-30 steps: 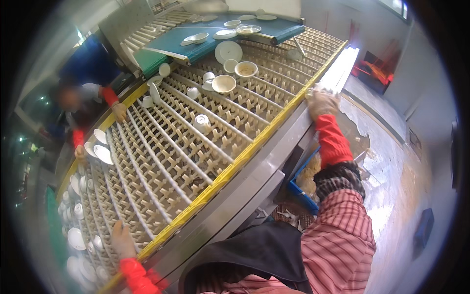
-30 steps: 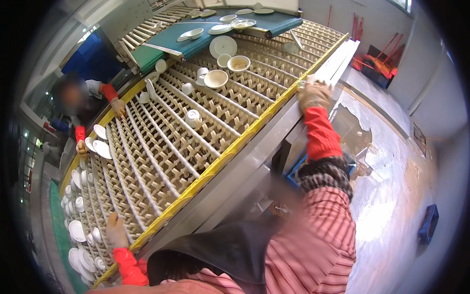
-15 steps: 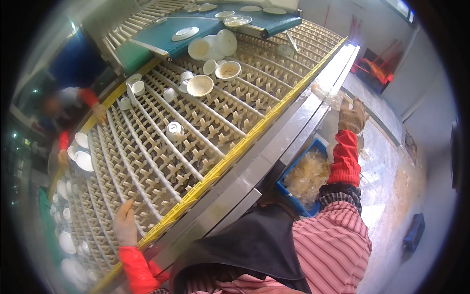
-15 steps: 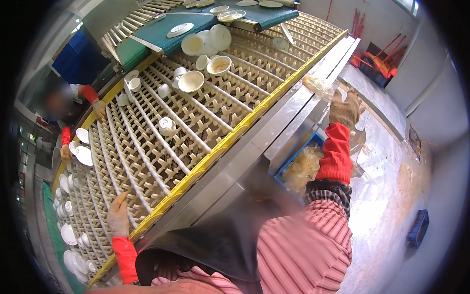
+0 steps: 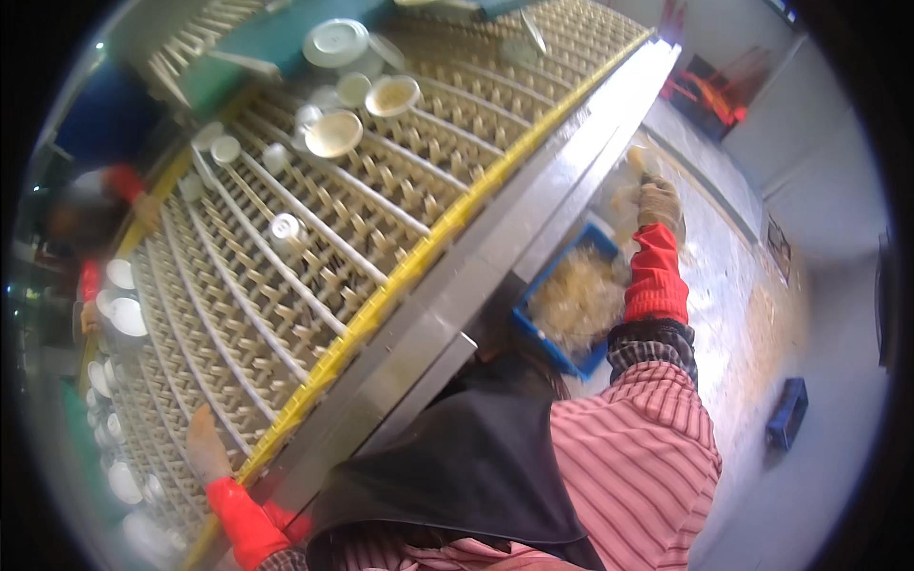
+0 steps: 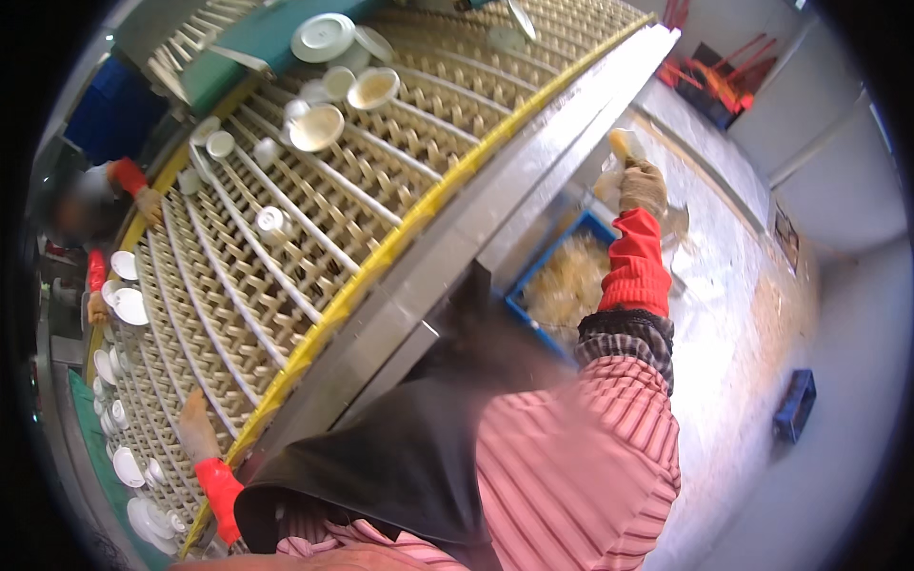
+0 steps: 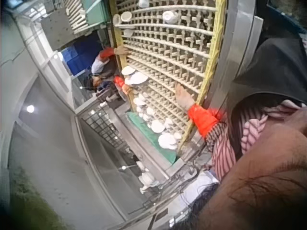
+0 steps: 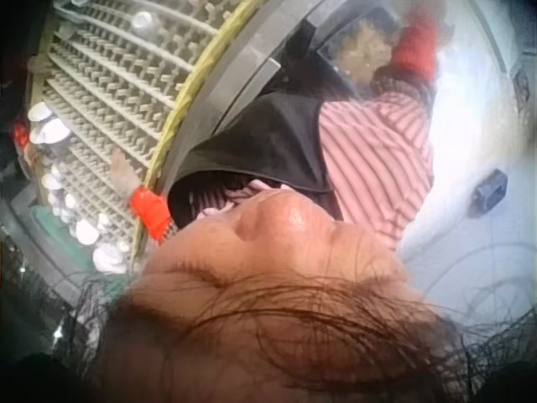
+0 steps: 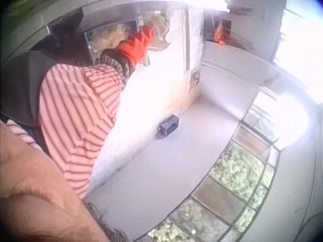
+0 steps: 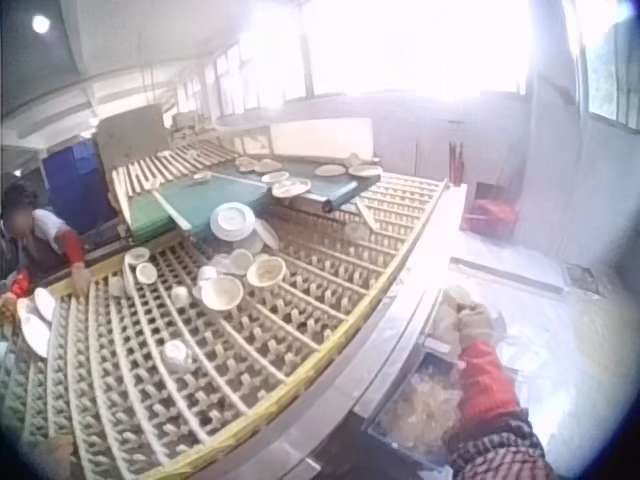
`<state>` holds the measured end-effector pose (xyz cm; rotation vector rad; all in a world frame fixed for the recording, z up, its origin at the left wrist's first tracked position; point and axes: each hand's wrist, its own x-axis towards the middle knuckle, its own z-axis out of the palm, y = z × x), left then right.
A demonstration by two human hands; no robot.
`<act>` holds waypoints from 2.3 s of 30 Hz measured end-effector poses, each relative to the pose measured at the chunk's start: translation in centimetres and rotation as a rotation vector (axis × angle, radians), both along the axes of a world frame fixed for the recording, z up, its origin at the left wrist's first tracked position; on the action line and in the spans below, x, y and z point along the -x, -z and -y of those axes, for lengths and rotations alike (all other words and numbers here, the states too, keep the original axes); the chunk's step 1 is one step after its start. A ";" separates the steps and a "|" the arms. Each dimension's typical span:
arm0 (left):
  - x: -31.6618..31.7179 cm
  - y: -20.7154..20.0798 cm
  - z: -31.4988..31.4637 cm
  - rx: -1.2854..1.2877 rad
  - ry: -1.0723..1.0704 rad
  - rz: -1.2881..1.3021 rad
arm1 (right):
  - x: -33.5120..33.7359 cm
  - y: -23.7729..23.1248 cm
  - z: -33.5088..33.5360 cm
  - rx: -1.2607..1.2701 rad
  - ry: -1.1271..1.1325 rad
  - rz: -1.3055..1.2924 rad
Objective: The person sorts white ceramic bowls and plates on a rotating conveyor belt, picking up items and placing them into designated slots. The person wears red gloves and a pink jacket while working alongside another person.
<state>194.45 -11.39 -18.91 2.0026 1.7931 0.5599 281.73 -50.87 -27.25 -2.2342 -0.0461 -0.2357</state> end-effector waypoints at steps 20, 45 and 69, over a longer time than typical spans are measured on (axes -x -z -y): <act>-6.7 -0.9 0.4 -0.205 -0.067 -0.132 | 10.3 -13.6 -21.9 0.267 -0.813 0.673; -17.5 -3.8 3.4 -0.409 0.076 -0.327 | 31.6 -12.8 -41.2 -0.268 -1.699 -0.805; -21.1 -0.1 3.2 -0.288 0.131 -0.225 | 18.9 -3.9 -50.0 0.303 -1.342 0.608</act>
